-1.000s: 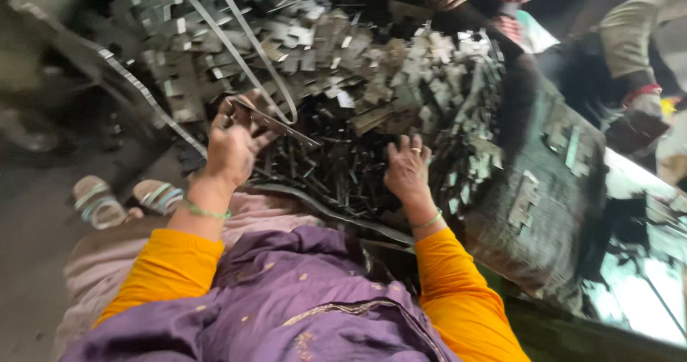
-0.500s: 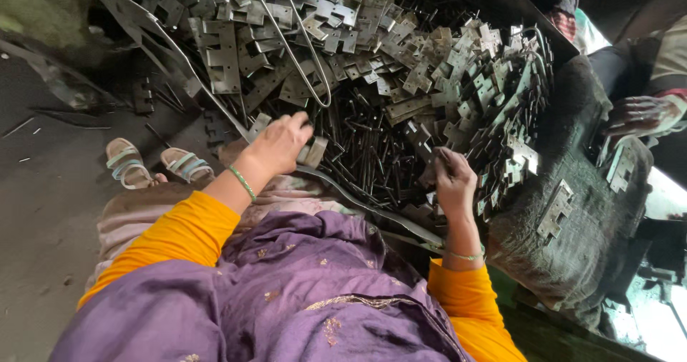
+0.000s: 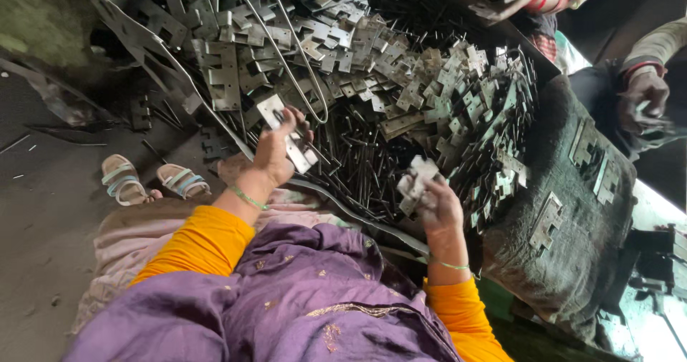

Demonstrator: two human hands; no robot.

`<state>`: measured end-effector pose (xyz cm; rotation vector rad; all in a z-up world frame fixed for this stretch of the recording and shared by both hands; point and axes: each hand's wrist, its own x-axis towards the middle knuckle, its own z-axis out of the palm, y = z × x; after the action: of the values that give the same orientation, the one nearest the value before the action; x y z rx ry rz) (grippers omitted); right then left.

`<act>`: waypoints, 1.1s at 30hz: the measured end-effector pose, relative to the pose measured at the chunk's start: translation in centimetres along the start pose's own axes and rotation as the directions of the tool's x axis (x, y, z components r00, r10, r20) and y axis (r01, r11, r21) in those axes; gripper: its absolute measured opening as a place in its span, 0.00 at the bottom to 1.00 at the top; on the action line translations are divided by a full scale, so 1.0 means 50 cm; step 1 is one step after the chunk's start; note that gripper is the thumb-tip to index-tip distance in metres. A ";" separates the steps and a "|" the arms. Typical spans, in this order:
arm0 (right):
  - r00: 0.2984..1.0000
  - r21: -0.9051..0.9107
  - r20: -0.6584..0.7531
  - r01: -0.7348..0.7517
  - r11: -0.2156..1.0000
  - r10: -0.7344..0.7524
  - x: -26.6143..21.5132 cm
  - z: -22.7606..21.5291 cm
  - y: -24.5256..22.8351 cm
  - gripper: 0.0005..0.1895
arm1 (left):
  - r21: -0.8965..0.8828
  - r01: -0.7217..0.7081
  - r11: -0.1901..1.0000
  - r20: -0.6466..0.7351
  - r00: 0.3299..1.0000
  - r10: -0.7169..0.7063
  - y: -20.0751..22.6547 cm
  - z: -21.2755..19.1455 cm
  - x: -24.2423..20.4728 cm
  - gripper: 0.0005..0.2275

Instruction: The person sorts small metal parts from a large pile, picking them up by hand and placing them into a separate container. The task involves repetitive handling of individual metal pieces.

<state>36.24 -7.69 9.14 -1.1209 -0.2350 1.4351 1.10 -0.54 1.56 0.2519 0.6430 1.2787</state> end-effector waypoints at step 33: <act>0.996 -0.294 0.088 -0.006 0.956 0.033 -0.088 -0.019 -0.003 0.22 | 0.123 -0.222 -0.967 0.800 0.599 -0.036 0.016 -0.031 0.173 0.21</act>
<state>36.11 -11.86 10.85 -1.3002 -0.5183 1.5040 0.81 7.57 -1.90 3.2229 1.6907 0.4658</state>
